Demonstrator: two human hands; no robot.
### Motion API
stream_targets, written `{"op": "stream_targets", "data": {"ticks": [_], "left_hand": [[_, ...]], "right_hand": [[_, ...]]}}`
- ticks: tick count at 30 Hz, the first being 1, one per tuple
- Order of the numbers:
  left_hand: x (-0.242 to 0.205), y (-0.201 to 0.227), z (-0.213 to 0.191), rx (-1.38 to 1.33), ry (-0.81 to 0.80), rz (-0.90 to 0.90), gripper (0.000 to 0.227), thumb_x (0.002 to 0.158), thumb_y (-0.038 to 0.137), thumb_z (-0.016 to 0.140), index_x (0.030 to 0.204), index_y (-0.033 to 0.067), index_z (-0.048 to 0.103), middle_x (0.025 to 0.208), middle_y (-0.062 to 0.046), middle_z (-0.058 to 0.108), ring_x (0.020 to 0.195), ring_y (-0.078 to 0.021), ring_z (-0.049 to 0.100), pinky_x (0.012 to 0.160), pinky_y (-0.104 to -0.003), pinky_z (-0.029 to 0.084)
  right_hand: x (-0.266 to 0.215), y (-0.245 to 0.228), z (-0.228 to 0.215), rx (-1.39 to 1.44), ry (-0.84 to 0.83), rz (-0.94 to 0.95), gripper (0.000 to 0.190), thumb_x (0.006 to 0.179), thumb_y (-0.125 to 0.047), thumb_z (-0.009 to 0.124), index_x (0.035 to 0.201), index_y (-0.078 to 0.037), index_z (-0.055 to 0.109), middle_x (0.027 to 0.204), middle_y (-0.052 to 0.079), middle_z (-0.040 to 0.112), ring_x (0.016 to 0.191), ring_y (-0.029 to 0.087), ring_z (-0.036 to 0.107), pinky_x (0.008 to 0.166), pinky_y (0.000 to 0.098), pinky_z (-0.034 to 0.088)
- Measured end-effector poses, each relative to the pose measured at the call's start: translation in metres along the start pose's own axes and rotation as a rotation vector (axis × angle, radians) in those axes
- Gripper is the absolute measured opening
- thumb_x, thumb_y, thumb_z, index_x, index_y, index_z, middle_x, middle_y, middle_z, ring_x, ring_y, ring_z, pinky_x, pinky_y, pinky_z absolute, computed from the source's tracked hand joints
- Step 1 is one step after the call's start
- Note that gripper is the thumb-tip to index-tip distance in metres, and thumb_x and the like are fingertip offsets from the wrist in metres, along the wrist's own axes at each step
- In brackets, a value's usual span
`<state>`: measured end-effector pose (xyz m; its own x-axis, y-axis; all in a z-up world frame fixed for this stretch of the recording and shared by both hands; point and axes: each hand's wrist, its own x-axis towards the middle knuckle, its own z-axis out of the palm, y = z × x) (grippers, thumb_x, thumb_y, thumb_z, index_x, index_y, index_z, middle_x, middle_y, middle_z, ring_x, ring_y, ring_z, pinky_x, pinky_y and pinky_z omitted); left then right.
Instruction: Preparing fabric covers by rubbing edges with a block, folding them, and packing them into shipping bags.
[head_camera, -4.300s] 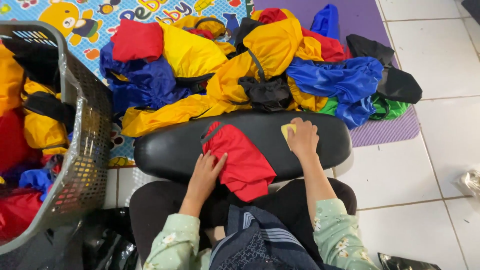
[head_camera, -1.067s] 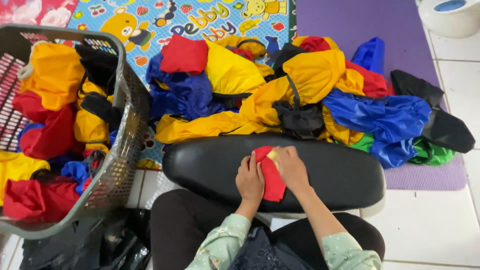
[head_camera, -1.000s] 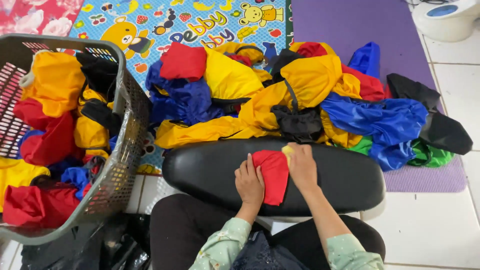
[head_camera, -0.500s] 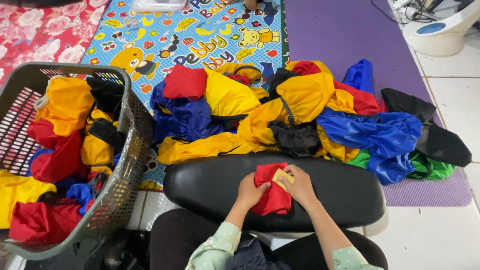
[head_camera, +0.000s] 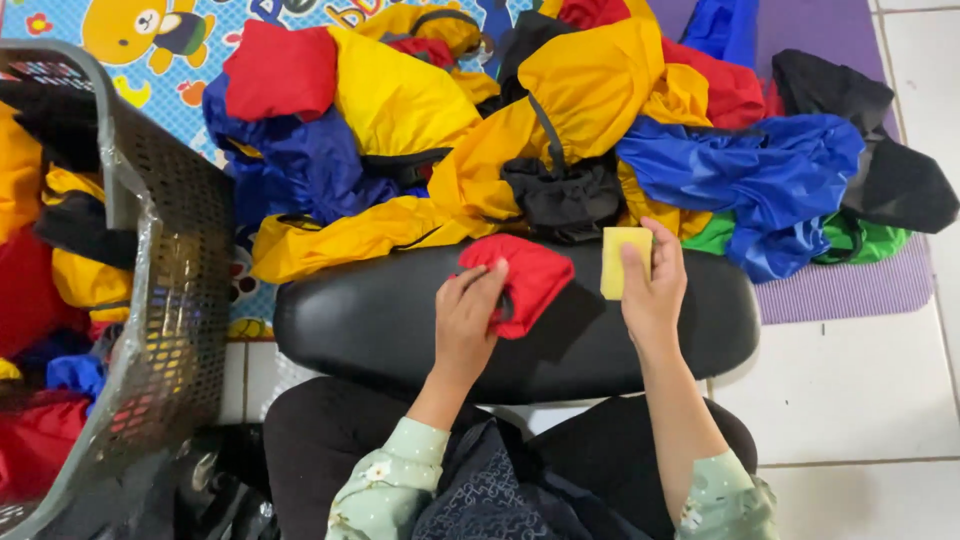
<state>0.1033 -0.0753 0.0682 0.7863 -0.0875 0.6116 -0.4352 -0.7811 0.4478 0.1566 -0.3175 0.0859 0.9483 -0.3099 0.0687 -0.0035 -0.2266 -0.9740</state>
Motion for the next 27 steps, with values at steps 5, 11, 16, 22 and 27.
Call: {"op": "stream_targets", "data": {"ticks": [5,11,16,22,27], "left_hand": [[-0.073,-0.025,0.038,0.076,-0.175,0.232,0.038,0.094,0.014,0.059,0.131,0.0175,0.067,0.125,-0.008,0.064,0.125,-0.0306,0.060,0.109,-0.045,0.046],[-0.097,-0.030,0.047,0.089,-0.287,0.272,0.049,0.087,0.015,0.057,0.135,0.0072,0.064,0.132,-0.016,0.062,0.130,-0.0350,0.058,0.114,-0.048,0.045],[-0.101,-0.029,0.050,0.105,-0.140,0.296,0.045,0.095,0.013,0.048,0.135,0.0062,0.067,0.128,-0.014,0.066,0.122,-0.0344,0.065,0.109,-0.046,0.051],[-0.102,-0.034,0.053,0.075,-0.112,0.318,0.038,0.099,0.019,0.047,0.124,0.0064,0.072,0.121,-0.012,0.069,0.116,-0.0324,0.068,0.105,-0.045,0.056],[-0.089,-0.035,0.053,0.077,-0.016,0.332,0.037,0.098,0.017,0.048,0.121,0.0044,0.073,0.113,-0.012,0.069,0.109,-0.0317,0.070,0.102,-0.044,0.057]], "right_hand": [[-0.034,0.010,0.039,-0.130,-0.336,-0.217,0.039,0.100,-0.035,0.064,0.132,-0.011,0.065,0.105,0.011,0.066,0.092,0.025,0.065,0.079,0.0380,0.056],[-0.036,0.077,0.077,-0.793,-0.464,-0.435,0.030,0.106,-0.045,0.046,0.118,-0.023,0.064,0.090,0.003,0.061,0.083,0.027,0.069,0.072,0.0393,0.057],[-0.038,0.067,0.064,-0.538,-0.155,-0.422,0.028,0.106,-0.037,0.055,0.126,-0.018,0.058,0.110,0.000,0.060,0.102,0.022,0.068,0.086,0.0302,0.055],[-0.034,0.081,0.081,-0.911,-0.349,-0.703,0.027,0.099,-0.044,0.059,0.122,-0.031,0.062,0.086,-0.005,0.052,0.077,0.016,0.064,0.065,0.0295,0.055],[-0.003,0.047,0.056,-0.374,-0.206,-0.468,0.027,0.105,-0.028,0.063,0.128,-0.012,0.061,0.115,0.009,0.067,0.109,0.031,0.067,0.095,0.0381,0.053]]}}
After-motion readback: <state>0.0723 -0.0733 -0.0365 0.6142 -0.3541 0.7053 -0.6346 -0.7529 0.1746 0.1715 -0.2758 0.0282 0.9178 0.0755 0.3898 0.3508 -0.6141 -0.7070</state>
